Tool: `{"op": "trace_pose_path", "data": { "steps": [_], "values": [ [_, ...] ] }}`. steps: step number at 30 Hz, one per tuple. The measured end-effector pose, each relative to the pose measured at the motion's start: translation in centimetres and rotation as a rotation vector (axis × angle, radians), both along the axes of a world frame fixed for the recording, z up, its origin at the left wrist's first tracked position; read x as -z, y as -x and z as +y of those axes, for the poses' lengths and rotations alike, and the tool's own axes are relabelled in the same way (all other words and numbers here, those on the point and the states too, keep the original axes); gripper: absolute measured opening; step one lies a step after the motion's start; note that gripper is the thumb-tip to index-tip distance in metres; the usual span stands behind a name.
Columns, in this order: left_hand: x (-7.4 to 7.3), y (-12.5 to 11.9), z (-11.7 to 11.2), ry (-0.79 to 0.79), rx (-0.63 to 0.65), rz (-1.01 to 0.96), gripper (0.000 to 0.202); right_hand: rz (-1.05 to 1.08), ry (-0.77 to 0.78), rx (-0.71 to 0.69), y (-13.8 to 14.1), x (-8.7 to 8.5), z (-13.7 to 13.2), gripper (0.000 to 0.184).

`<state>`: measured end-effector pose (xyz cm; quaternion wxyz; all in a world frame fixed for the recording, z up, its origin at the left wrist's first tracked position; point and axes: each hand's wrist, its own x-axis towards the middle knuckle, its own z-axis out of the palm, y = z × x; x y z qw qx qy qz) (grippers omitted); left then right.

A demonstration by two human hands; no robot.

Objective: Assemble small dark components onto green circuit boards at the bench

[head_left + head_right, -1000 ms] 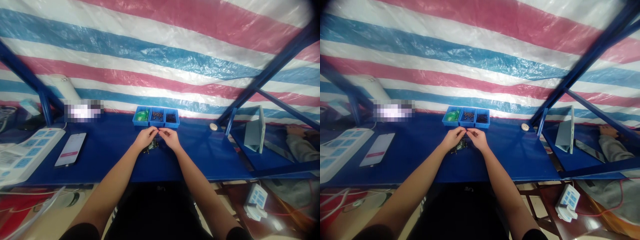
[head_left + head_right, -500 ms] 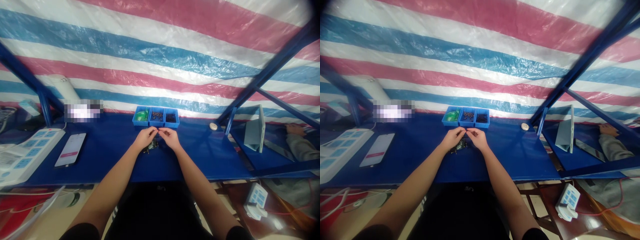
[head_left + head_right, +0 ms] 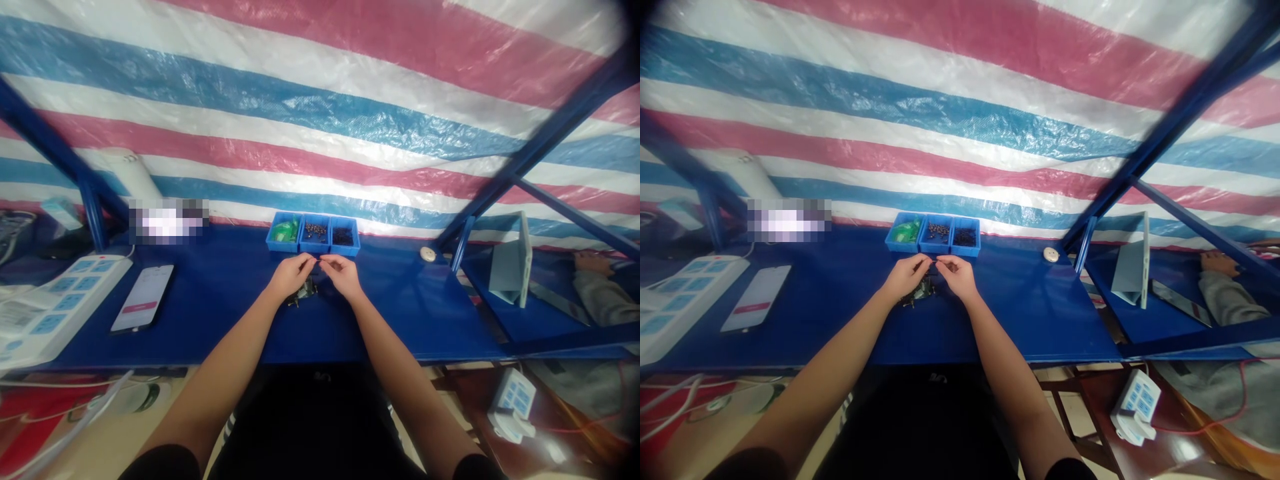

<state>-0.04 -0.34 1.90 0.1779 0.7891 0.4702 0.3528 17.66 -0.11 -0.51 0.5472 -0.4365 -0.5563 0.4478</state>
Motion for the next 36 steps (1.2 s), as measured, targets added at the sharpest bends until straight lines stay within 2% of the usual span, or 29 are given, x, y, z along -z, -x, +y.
{"op": "trace_pose_path", "data": {
  "steps": [7, 11, 13, 15, 17, 18, 20, 23, 26, 31, 36],
  "values": [
    [0.4, 0.4, 0.4, -0.064, -0.124, -0.007, 0.033, -0.07, 0.045, 0.03, -0.2, 0.2, 0.1, 0.033],
    [0.6, 0.4, 0.5, -0.079, -0.14, 0.001, 0.032, -0.02, 0.075, 0.038, 0.1, 0.7, 1.2, 0.034],
    [0.7, 0.4, 0.5, -0.081, -0.133, 0.0, 0.033, 0.061, 0.06, 0.035, 0.4, 0.8, 1.9, 0.04],
    [0.8, 0.4, 0.5, -0.072, -0.132, -0.005, 0.033, 0.13, 0.008, -0.002, 0.8, 0.8, 2.5, 0.055],
    [0.8, 0.5, 0.5, -0.062, -0.137, -0.014, 0.033, 0.13, -0.053, -0.051, 0.8, 0.8, 2.6, 0.068],
    [0.9, 0.5, 0.6, -0.062, -0.141, -0.019, 0.033, 0.094, -0.076, -0.072, 0.7, 0.9, 2.5, 0.067],
    [0.9, 0.5, 0.6, -0.068, -0.144, -0.027, 0.032, -0.054, -0.107, -0.087, 0.2, 1.0, 2.0, 0.051],
    [1.0, 0.6, 0.6, -0.082, -0.143, -0.043, 0.032, -0.398, -0.176, -0.069, -0.8, 1.0, 1.0, 0.024],
    [1.1, 0.6, 0.7, -0.093, -0.16, -0.061, 0.031, -0.631, -0.26, -0.106, -1.4, 0.8, 0.6, 0.02],
    [1.1, 0.8, 0.8, -0.11, -0.176, -0.079, 0.032, -0.767, -0.338, -0.126, -1.0, 1.0, 0.8, 0.016],
    [1.1, 0.7, 0.8, -0.094, -0.169, -0.063, 0.032, -0.809, -0.342, -0.116, -0.7, 1.4, 1.0, 0.009]
  ]
}}
